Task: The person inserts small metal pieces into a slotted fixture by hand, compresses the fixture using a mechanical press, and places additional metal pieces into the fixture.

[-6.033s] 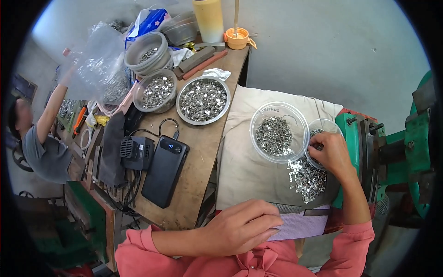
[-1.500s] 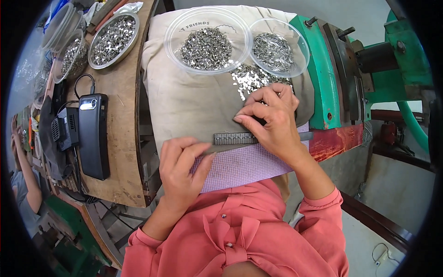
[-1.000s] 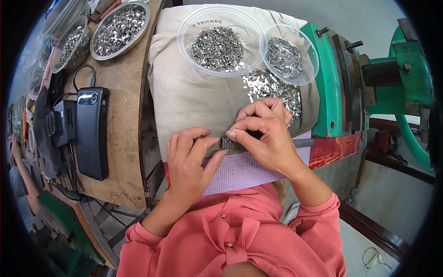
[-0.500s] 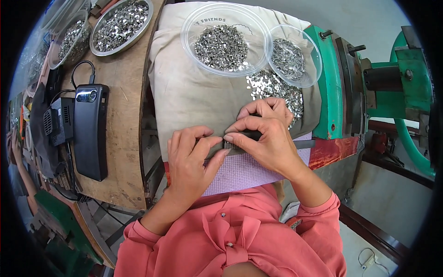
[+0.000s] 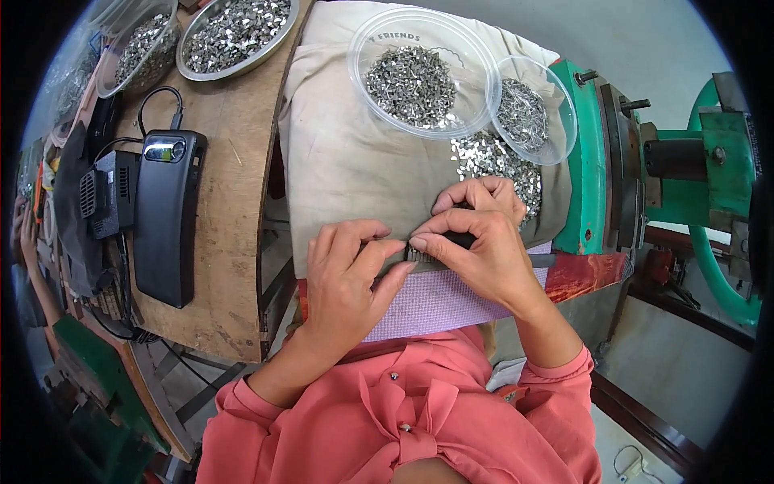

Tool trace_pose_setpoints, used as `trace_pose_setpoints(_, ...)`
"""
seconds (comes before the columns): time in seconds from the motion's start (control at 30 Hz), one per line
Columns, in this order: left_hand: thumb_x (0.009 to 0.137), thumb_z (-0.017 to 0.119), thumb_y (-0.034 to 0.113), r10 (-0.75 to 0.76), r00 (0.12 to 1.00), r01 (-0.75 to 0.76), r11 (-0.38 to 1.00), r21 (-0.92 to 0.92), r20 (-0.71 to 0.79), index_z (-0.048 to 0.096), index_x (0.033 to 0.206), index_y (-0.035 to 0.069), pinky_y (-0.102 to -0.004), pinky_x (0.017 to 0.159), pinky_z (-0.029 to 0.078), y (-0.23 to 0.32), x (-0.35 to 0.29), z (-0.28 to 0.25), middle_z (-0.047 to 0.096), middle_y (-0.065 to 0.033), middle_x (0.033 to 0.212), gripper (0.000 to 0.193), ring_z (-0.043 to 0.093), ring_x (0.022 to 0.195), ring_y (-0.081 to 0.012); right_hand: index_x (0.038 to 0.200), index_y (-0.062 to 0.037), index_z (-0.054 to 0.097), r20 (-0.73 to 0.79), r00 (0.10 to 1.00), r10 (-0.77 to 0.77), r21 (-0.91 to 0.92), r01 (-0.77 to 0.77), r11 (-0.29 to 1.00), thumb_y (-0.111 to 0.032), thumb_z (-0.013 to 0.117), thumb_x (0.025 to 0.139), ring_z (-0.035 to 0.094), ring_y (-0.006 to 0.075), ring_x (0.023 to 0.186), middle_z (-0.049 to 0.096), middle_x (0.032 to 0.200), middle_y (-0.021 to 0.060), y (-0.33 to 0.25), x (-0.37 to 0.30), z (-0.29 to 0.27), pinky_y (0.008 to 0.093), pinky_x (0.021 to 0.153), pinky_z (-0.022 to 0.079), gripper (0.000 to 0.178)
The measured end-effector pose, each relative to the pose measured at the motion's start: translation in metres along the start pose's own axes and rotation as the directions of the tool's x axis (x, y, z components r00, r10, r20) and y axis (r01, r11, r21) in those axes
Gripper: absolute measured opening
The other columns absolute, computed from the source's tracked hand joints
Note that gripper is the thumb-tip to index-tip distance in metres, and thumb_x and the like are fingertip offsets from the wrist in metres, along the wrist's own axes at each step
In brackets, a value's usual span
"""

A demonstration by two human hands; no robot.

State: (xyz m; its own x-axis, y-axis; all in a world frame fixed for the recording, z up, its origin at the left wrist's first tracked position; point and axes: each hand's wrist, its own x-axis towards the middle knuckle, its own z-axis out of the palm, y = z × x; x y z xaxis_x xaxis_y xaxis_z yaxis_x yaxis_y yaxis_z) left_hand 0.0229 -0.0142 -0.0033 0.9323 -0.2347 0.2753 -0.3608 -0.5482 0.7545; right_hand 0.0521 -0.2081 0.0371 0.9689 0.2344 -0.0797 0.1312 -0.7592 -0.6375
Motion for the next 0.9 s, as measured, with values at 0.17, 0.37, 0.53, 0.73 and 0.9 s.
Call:
trace_pose_setpoints(0.17,0.072,0.081,0.014,0.011,1.0,-0.011,1.0,-0.008,-0.012,0.069,0.096,0.008,-0.0397,0.078,0.041,-0.001,0.0,0.0,0.061,-0.0054,0.106,0.028,0.056,0.095,-0.0263,0.082,-0.0179,0.079,-0.005,1.0,-0.002,-0.031,0.001,1.0,-0.03,0.082,0.075,0.044,0.0259,0.109,0.061,0.1,-0.0036,-0.003,0.001,0.001,0.0442,0.098,0.025,0.014)
trace_pose_setpoints(0.37,0.068,0.083,0.008,-0.015,1.0,0.015,1.0,-0.004,0.01,0.07,0.095,0.006,-0.0383,0.079,0.045,0.003,0.002,-0.003,0.062,-0.009,0.103,0.029,0.056,0.094,-0.0285,0.082,-0.0174,0.079,0.003,1.0,-0.005,-0.034,0.005,0.999,-0.029,0.083,0.073,0.044,0.0241,0.108,0.06,0.1,-0.0039,-0.003,0.0,-0.002,0.0427,0.098,0.026,0.015)
trace_pose_setpoints(0.53,0.071,0.081,0.014,0.005,1.0,-0.005,1.0,-0.011,-0.01,0.068,0.097,0.009,-0.0393,0.078,0.04,-0.001,0.0,0.0,0.061,-0.0055,0.106,0.029,0.056,0.095,-0.0261,0.081,-0.0172,0.079,-0.001,1.0,0.009,-0.09,-0.009,0.996,-0.028,0.084,0.072,0.043,0.0221,0.108,0.06,0.1,-0.0043,-0.006,0.002,-0.001,0.0413,0.099,0.026,0.015)
trace_pose_setpoints(0.73,0.071,0.081,0.013,0.01,1.0,-0.01,1.0,-0.01,-0.003,0.068,0.097,0.009,-0.039,0.078,0.04,-0.001,0.001,-0.001,0.061,-0.0056,0.106,0.03,0.056,0.095,-0.0264,0.081,-0.0167,0.079,-0.009,1.0,0.012,-0.06,-0.012,0.998,-0.025,0.085,0.07,0.045,0.0214,0.105,0.061,0.098,-0.0044,0.003,-0.003,-0.006,0.0384,0.097,0.029,0.015)
trace_pose_setpoints(0.9,0.067,0.082,0.006,-0.015,1.0,0.015,1.0,-0.005,0.005,0.071,0.095,0.007,-0.0383,0.08,0.045,0.002,0.002,-0.002,0.062,-0.0087,0.103,0.03,0.057,0.094,-0.0286,0.081,-0.0159,0.079,0.007,1.0,-0.018,-0.018,0.018,1.0,-0.029,0.084,0.072,0.046,0.0254,0.107,0.062,0.098,-0.0037,0.008,-0.005,-0.01,0.0424,0.097,0.03,0.017)
